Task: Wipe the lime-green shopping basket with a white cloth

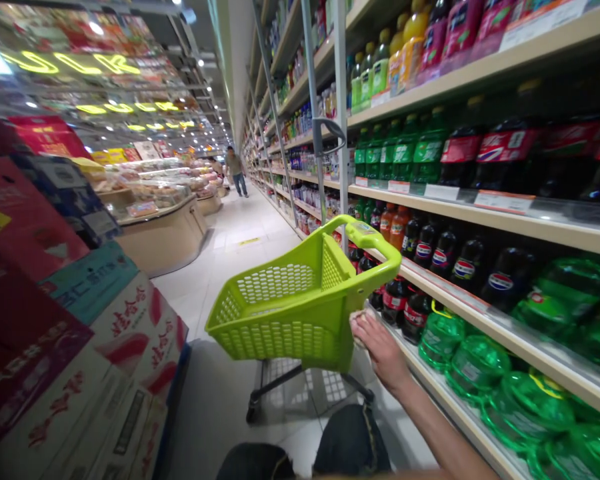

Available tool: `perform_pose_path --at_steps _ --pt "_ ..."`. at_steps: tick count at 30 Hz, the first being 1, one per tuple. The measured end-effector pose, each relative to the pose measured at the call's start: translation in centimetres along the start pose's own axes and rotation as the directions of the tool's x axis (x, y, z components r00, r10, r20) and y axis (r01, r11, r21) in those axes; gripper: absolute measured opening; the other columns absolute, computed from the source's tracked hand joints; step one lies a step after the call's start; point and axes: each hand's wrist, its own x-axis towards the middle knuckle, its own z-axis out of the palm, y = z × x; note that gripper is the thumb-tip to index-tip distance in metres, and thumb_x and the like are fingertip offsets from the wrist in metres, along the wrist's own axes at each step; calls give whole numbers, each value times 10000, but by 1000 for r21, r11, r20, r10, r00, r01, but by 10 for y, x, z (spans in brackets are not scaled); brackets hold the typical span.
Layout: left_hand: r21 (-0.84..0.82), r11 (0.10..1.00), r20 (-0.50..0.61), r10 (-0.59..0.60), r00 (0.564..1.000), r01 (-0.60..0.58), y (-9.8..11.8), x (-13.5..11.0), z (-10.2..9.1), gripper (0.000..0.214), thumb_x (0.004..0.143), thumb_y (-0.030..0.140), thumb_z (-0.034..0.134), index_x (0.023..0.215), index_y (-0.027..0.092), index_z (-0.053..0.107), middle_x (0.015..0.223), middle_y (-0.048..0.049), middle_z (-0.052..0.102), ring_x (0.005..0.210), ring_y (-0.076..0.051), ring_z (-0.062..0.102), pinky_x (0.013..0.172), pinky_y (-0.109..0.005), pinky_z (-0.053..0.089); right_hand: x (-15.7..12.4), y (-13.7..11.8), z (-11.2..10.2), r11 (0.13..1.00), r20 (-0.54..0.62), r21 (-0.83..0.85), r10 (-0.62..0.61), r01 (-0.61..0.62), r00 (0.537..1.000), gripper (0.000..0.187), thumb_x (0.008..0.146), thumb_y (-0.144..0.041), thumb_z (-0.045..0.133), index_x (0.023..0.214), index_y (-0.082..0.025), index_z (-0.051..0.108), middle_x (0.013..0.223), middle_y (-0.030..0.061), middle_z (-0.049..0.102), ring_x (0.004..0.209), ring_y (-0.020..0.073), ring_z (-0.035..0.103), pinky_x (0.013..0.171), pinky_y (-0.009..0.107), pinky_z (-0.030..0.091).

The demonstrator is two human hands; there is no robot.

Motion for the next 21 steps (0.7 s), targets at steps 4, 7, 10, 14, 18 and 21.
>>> perform_pose_path --at_steps 4,7,10,14,18,21 --pt "220 973 -80 -46 996 63 -11 3 -28 415 777 237 438 1192 228 458 1238 -65 508 1223 -202 370 1046 -406 272 52 14 -31 977 -322 -98 150 -191 935 450 803 -98 379 1215 -251 477 1271 42 483 1257 227 314 1005 501 301" --pt "630 696 -377 -116 919 346 -46 10 -62 502 776 204 433 1270 155 358 1395 -111 298 1301 -237 208 1064 -473 187 77 22 -28 972 -362 -111 155 -207 919 435 804 -83 371 1191 -230 503 1262 51 491 1262 225 305 1009 510 291" --pt "783 480 -326 -224 919 395 -83 8 -82 613 748 208 477 1318 136 266 1422 -121 224 1312 -264 163 1028 -552 182 49 12 3 992 -182 -84 81 -97 980 421 814 -64 354 1160 -223 534 1191 53 555 1236 196 354 1004 472 328" --pt "864 410 -225 -207 952 293 -105 -6 -84 701 727 177 467 1356 130 161 1441 -95 160 1325 -222 114 1041 -507 181 -1 -13 29 999 80 5 -40 40 996 462 813 -30 339 1187 -244 505 1164 34 578 1214 159 387 952 413 412" --pt "853 429 -226 -210 951 298 -106 -10 -82 699 733 190 460 1359 126 154 1444 -89 141 1327 -216 106 1046 -499 161 34 -7 -2 1000 -154 -8 23 -24 988 452 821 -49 358 1218 -228 479 1239 56 515 1258 196 315 1000 463 344" --pt "846 437 -239 -201 950 305 -107 -8 -81 713 726 197 466 1360 120 148 1446 -87 131 1329 -222 88 1048 -508 137 74 11 -18 991 -342 -48 104 -128 934 422 826 -84 385 1211 -222 490 1281 62 470 1278 218 272 1035 492 275"
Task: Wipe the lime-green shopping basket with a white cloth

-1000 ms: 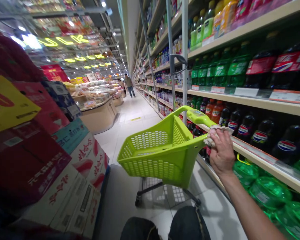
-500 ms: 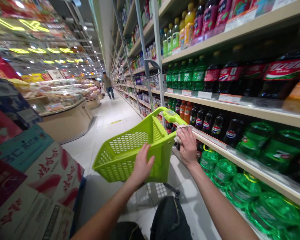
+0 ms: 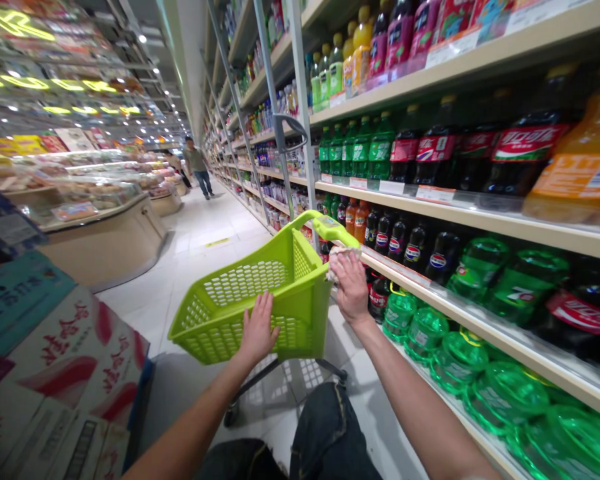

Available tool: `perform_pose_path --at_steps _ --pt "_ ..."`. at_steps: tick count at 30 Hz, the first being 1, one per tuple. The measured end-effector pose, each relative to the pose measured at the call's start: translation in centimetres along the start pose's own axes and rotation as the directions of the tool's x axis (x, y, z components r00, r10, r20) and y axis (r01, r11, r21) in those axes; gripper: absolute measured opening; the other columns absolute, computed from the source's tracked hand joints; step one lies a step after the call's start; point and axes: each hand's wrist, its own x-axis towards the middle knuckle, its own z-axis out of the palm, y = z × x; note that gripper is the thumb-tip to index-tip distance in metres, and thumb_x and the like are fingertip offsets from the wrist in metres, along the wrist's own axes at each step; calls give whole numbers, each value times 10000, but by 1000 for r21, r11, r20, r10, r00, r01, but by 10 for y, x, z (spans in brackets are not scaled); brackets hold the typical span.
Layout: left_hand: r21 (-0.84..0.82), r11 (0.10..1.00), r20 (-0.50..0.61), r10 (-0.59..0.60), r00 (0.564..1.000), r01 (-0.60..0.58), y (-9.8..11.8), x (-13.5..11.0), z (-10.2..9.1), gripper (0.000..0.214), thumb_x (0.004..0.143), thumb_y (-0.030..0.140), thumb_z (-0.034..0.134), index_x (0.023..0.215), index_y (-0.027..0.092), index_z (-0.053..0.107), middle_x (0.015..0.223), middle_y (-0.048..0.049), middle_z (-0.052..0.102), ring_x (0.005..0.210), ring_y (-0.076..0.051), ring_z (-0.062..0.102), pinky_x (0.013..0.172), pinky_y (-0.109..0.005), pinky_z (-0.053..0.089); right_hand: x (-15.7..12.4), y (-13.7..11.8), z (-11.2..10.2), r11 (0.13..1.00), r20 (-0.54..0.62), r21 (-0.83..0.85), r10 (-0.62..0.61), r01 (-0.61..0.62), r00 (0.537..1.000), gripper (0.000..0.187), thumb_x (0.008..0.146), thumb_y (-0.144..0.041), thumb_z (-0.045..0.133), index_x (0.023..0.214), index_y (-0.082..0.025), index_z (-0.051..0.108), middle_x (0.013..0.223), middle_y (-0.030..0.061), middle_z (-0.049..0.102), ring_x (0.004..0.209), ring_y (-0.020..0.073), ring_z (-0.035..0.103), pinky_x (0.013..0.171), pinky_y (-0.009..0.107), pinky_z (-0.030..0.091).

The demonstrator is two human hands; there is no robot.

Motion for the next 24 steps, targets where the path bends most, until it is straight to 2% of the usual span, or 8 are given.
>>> perform_pose_path --at_steps 2,6,8,12,15,18,21,24 --pt "-4 1000 -4 0 1000 0 0 1 2 719 723 195 466 1361 123 144 1447 -85 127 1330 -222 83 1049 -509 128 -2 3 8 1000 26 -17 -6 7 1000 410 833 -89 375 1198 -223 504 1272 59 480 1277 212 274 1038 486 274" --pt "3 1000 6 2 1000 -2 -2 1 4 730 720 188 474 1365 138 135 1447 -89 129 1330 -218 80 1052 -495 134 -61 -9 23 985 262 61 -169 159 950 401 848 -87 348 1186 -224 512 1200 40 550 1247 174 334 1011 417 350" --pt "8 1000 6 8 1000 -8 -2 1 4 731 723 189 476 1366 147 131 1448 -88 131 1331 -216 79 1052 -491 136 -76 -18 20 975 308 108 -217 192 927 414 850 -82 336 1199 -232 499 1175 27 570 1230 152 360 1000 368 376" --pt "26 1000 2 9 1000 -9 -1 0 5 735 725 205 475 1367 138 125 1449 -90 120 1331 -225 68 1049 -500 142 -41 -18 11 994 137 79 -92 82 986 428 836 -87 359 1225 -226 474 1254 51 501 1260 202 308 1020 453 325" --pt "25 1000 -2 6 1000 -6 1 -1 5 736 719 201 468 1366 121 126 1452 -82 97 1332 -227 55 1048 -510 136 -19 -9 18 999 24 29 -24 23 999 408 830 -100 389 1201 -228 500 1263 58 490 1269 226 288 1014 503 303" --pt "7 1000 13 5 1000 -6 2 0 2 732 715 191 463 1365 120 134 1452 -71 94 1332 -220 63 1049 -510 136 -45 -7 29 998 123 28 -66 63 990 406 834 -73 367 1171 -233 528 1223 57 529 1262 203 304 1004 474 330" --pt "-16 1000 33 9 999 -9 -1 2 -2 718 720 193 467 1362 126 151 1449 -75 120 1330 -215 89 1051 -496 151 -78 -11 27 983 324 115 -171 141 931 414 846 -66 345 1192 -231 503 1214 51 537 1243 169 341 987 430 371" --pt "-25 1000 41 -5 999 6 -7 2 -3 694 735 206 467 1357 127 171 1443 -86 156 1326 -211 117 1053 -479 166 -68 -12 16 980 311 136 -179 143 933 429 842 -62 345 1220 -218 476 1230 62 522 1247 175 333 992 434 364"
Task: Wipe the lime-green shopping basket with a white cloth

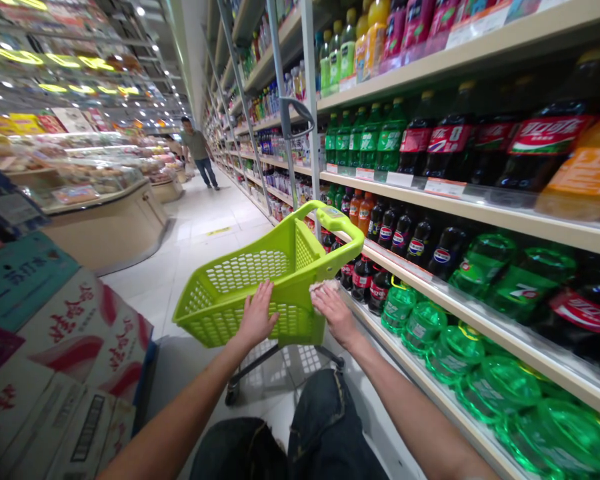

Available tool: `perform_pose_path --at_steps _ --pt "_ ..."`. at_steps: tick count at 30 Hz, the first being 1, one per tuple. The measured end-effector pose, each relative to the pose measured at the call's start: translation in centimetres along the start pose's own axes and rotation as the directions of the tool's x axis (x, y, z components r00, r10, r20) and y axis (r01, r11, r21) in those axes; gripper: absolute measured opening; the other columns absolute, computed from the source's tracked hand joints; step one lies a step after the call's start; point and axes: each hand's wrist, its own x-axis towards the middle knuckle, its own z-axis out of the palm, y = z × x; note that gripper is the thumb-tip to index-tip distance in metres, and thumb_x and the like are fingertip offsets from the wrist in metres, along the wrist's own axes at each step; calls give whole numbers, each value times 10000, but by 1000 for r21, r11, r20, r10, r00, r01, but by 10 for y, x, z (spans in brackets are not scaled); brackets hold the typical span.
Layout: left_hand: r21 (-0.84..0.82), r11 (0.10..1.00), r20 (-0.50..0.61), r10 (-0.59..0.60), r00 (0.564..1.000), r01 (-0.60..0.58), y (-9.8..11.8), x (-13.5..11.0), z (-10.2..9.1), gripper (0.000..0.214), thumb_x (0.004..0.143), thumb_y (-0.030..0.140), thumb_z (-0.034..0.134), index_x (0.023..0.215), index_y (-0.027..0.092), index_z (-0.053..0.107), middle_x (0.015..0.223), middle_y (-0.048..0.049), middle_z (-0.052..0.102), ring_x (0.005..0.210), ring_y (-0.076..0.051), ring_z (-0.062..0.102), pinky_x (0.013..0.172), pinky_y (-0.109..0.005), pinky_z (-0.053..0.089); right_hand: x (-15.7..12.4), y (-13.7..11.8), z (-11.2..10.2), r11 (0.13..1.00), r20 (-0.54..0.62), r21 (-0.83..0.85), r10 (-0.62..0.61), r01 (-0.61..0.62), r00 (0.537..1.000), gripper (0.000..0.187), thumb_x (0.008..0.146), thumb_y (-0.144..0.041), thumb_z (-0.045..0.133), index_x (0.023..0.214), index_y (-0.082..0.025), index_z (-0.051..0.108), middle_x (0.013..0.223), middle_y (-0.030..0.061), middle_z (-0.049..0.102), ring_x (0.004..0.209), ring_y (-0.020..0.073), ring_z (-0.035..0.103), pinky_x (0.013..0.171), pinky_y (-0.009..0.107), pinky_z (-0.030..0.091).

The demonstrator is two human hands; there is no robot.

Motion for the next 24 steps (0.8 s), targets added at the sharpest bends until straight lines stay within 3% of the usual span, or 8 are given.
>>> perform_pose_path --at_steps 4,11,16,19,24 --pt "34 998 -23 -51 998 52 -6 -2 5 716 728 213 484 1361 134 157 1445 -92 144 1327 -226 103 1048 -510 150 31 9 -11 995 -210 -48 76 -88 975 408 824 -81 401 1200 -205 501 1251 80 499 1262 220 302 1017 486 311" --pt "33 999 -32 -8 999 9 -11 -6 6 707 723 188 468 1361 148 165 1441 -92 160 1323 -224 129 1048 -505 145 -9 -8 17 999 16 4 -41 41 999 417 837 -67 350 1186 -223 516 1161 52 579 1191 171 417 997 341 380" --pt "39 998 -49 -43 998 45 -9 -8 9 726 717 206 478 1362 136 153 1446 -96 134 1328 -232 98 1047 -501 152 37 -8 6 999 -102 -8 31 -32 994 445 817 -74 393 1239 -197 457 1277 76 474 1266 223 292 1023 476 310" --pt "53 998 -32 -32 999 34 -10 -8 9 723 722 215 476 1362 137 149 1445 -94 138 1327 -229 104 1044 -512 146 50 -8 17 999 -96 -20 43 -45 994 422 830 -82 378 1216 -215 484 1250 65 503 1271 200 284 1022 465 308" --pt "85 995 -44 -57 997 61 -23 -15 7 709 716 197 468 1357 132 172 1438 -101 170 1324 -218 126 1052 -502 123 5 -24 47 998 115 19 -54 52 992 438 835 -53 332 1219 -207 478 1183 64 562 1252 155 323 986 409 375"
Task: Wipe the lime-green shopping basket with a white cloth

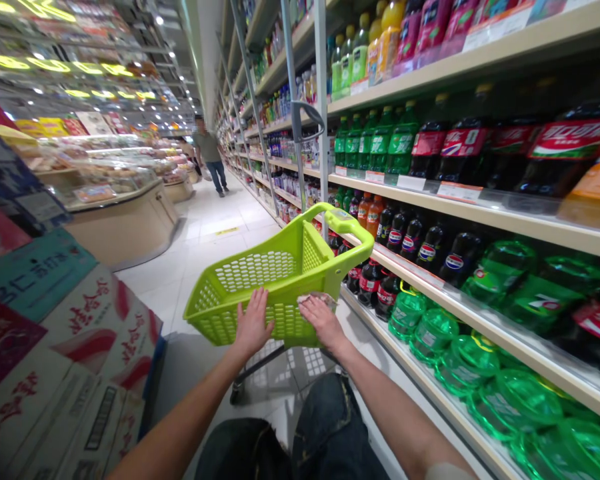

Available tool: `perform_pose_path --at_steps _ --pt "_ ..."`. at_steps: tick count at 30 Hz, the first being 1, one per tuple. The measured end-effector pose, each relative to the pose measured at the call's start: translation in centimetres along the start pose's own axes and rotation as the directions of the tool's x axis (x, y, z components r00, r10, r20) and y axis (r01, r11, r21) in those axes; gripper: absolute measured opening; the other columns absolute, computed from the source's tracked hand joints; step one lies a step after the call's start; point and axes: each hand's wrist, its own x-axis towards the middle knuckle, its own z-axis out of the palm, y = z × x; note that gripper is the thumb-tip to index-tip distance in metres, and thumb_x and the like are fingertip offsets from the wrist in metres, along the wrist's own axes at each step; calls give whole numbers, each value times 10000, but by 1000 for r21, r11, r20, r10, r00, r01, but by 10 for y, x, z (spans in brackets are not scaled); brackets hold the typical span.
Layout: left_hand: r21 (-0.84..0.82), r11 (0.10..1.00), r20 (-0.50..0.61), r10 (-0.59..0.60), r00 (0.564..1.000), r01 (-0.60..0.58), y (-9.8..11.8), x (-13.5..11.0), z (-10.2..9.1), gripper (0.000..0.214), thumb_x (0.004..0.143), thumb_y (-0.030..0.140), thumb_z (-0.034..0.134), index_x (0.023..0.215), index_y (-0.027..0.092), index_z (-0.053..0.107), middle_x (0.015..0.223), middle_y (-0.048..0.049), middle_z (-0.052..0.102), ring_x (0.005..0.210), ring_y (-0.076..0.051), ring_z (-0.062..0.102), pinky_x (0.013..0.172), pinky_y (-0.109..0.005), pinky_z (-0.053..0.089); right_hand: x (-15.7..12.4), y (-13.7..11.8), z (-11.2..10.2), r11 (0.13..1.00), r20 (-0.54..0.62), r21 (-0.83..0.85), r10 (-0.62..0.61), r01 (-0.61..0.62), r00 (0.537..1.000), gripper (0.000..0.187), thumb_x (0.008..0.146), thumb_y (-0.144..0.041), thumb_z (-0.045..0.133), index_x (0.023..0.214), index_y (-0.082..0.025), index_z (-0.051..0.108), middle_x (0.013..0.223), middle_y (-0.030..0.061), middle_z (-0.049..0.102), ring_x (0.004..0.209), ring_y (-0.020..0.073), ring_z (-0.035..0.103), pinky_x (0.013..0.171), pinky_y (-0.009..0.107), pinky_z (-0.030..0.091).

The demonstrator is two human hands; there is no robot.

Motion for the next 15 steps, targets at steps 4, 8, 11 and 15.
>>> perform_pose_path --at_steps 4,8,11,15 --pt "-1 1000 -7 3 1000 -3 -3 -4 2 719 711 208 468 1357 124 167 1437 -109 173 1325 -222 118 1050 -500 135 13 -12 -7 999 -56 52 18 -15 998 453 828 -64 344 1241 -215 452 1245 56 510 1274 165 280 1018 425 329" --pt "2 1000 -20 21 1000 -21 -4 -4 3 709 716 215 455 1356 121 168 1438 -101 172 1325 -222 122 1047 -509 143 42 -14 -6 998 -135 54 48 -41 990 411 851 -88 338 1206 -224 493 1263 45 492 1285 167 251 1031 431 303" --pt "12 1000 -33 -28 999 29 -14 -6 3 694 714 211 457 1350 117 196 1430 -109 200 1319 -229 147 1050 -506 138 25 -15 13 999 -41 33 8 -6 999 388 871 -102 315 1182 -221 514 1213 49 539 1263 149 300 997 400 360" --pt "32 997 -40 -67 997 68 -28 -12 5 695 708 198 449 1350 114 197 1433 -92 189 1319 -218 152 1054 -507 134 3 -26 26 996 31 52 -69 67 997 387 866 -85 318 1171 -202 525 1164 58 577 1249 143 328 976 371 390"
